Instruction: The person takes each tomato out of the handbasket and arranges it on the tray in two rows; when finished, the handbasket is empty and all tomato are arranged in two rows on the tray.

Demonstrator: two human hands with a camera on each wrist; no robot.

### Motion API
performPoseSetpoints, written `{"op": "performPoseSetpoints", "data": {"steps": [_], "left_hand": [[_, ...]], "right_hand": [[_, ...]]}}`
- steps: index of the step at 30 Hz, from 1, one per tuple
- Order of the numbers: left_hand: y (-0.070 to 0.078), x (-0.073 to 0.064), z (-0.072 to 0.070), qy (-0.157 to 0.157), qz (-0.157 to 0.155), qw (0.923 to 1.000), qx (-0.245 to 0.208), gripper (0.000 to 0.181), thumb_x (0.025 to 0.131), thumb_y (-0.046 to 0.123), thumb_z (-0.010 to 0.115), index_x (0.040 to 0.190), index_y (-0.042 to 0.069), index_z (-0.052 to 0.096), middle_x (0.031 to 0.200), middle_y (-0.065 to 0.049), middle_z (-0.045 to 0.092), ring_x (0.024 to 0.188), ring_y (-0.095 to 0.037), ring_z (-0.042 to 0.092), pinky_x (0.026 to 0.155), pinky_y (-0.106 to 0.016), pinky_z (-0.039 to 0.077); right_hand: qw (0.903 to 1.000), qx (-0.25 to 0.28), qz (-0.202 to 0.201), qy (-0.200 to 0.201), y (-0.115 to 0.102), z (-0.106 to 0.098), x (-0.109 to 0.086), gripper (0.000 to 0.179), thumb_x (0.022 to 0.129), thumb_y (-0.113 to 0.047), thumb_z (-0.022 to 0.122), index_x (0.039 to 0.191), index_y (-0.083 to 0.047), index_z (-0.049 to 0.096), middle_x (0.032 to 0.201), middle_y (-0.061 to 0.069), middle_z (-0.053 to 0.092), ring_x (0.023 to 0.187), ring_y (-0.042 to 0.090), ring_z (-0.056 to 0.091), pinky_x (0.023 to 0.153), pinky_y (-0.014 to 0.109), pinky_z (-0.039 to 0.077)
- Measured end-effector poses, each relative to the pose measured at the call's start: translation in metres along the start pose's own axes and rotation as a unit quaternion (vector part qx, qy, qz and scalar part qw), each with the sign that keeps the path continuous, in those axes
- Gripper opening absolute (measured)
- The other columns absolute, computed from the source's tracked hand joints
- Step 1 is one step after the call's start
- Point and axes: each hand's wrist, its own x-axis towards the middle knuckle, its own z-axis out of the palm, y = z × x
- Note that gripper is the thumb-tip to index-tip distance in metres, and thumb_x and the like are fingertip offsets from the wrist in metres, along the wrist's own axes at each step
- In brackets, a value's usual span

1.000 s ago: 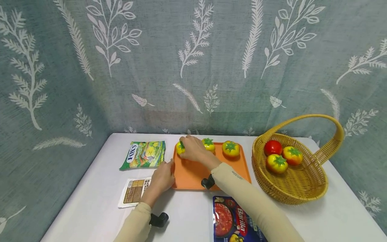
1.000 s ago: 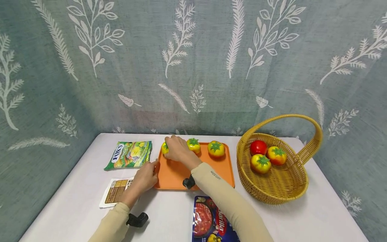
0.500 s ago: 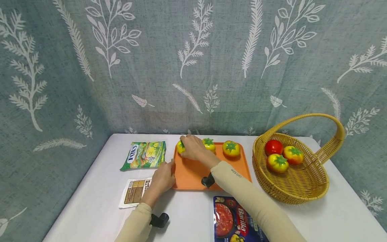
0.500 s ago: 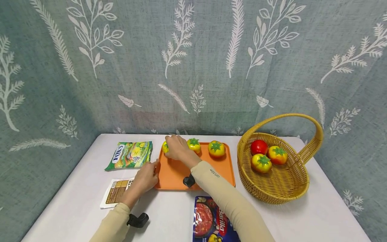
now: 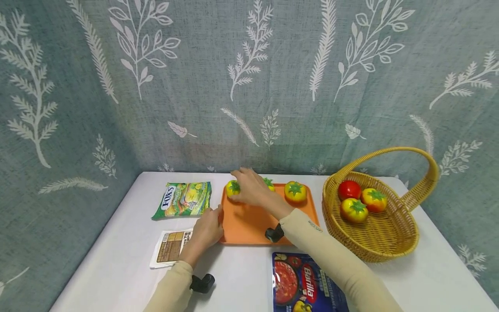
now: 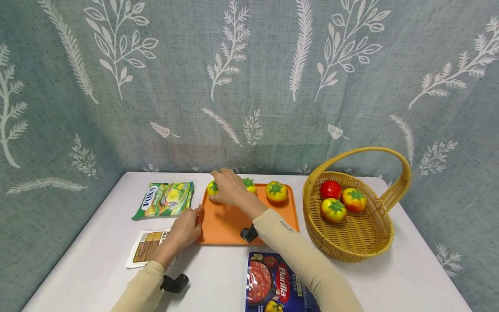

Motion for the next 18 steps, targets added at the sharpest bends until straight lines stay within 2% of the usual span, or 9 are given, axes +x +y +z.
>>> {"op": "performPoseSetpoints", "data": {"steps": [5,8,11,14,18], "left_hand": [[0.001,0.002,-0.001,-0.006,0.000,1.0000,-0.001,0.059,0.080,-0.003,0.065,0.138,-0.006,0.054,0.093,-0.019,0.056,0.074,-0.026,0.051,0.064,-0.042,0.047],[0.001,0.003,-0.001,-0.012,-0.002,0.9999,0.000,0.061,0.080,-0.002,0.066,0.140,-0.006,0.053,0.094,-0.018,0.056,0.075,-0.026,0.051,0.065,-0.041,0.047],[0.001,0.003,-0.001,-0.017,-0.003,0.9999,0.001,0.055,0.081,-0.002,0.066,0.135,-0.005,0.057,0.091,-0.017,0.055,0.075,-0.025,0.050,0.064,-0.041,0.046],[0.001,0.003,0.000,-0.014,-0.001,0.9999,-0.001,0.050,0.081,-0.002,0.065,0.131,-0.005,0.059,0.088,-0.015,0.054,0.074,-0.025,0.049,0.062,-0.040,0.045],[0.001,0.002,0.001,-0.005,-0.001,1.0000,0.001,0.048,0.082,-0.002,0.063,0.130,-0.004,0.060,0.087,-0.015,0.054,0.075,-0.026,0.050,0.064,-0.042,0.046]], "right_hand": [[0.9994,0.001,-0.033,0.006,-0.008,-0.016,-0.017,0.072,0.085,-0.039,0.079,0.144,-0.008,0.051,0.138,0.013,0.054,0.131,0.032,0.047,0.113,0.049,0.029],[0.9988,-0.002,-0.049,0.004,-0.013,-0.023,-0.026,0.072,0.086,-0.038,0.079,0.145,-0.008,0.051,0.139,0.012,0.053,0.137,0.034,0.043,0.115,0.050,0.025],[0.9981,-0.003,-0.061,0.001,-0.017,-0.028,-0.034,0.071,0.086,-0.037,0.078,0.144,-0.007,0.051,0.142,0.014,0.052,0.141,0.036,0.035,0.115,0.050,0.023],[0.9972,-0.009,-0.074,0.008,-0.019,-0.031,-0.041,0.069,0.086,-0.037,0.078,0.143,-0.006,0.053,0.140,0.014,0.053,0.136,0.034,0.043,0.112,0.048,0.032],[0.9958,-0.010,-0.089,0.021,-0.020,-0.033,-0.052,0.066,0.086,-0.037,0.078,0.141,-0.008,0.055,0.137,0.011,0.056,0.123,0.030,0.053,0.099,0.043,0.046]]}}
